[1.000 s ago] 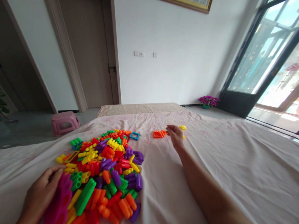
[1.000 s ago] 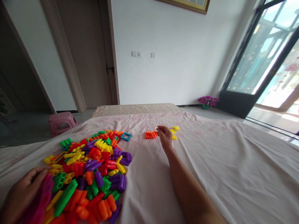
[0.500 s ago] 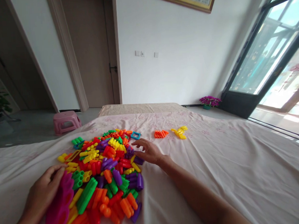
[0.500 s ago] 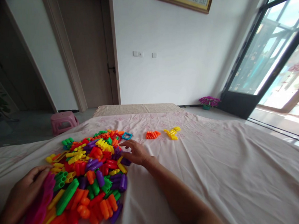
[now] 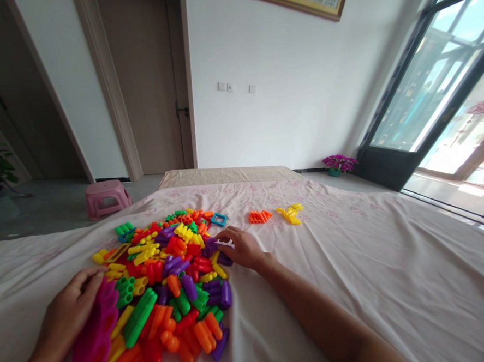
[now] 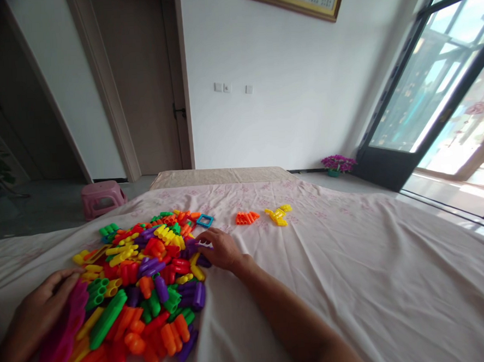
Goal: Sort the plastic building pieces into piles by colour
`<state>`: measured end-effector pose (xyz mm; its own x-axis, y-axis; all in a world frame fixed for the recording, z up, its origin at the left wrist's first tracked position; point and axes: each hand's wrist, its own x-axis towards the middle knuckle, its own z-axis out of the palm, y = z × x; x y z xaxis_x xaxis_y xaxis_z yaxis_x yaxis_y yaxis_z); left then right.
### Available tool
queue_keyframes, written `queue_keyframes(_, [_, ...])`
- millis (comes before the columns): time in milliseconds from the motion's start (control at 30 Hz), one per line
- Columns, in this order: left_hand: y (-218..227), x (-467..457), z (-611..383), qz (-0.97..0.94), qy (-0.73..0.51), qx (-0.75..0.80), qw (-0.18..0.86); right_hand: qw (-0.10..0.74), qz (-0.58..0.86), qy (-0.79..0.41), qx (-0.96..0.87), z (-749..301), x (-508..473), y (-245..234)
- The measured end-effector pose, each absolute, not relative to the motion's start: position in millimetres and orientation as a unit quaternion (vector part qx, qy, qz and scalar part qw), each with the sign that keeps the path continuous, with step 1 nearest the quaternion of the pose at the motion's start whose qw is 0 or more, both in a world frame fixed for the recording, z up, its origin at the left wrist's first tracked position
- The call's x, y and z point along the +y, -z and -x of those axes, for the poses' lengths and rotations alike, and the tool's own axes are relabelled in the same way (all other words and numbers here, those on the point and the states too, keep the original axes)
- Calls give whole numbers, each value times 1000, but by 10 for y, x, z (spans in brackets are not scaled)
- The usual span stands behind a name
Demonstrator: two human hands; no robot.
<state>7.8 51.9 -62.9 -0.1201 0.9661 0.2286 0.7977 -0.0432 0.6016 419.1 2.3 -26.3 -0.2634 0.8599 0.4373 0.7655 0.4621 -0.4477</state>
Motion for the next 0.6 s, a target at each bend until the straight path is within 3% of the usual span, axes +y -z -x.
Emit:
queue_keyframes(233, [602, 502, -95, -623, -307, 693, 192, 263, 396, -70, -877, -4141, -6, 177])
queue_keyframes(600, [626, 520, -73, -622, -302, 694, 201, 187, 456, -32, -870, -4097, -47, 139])
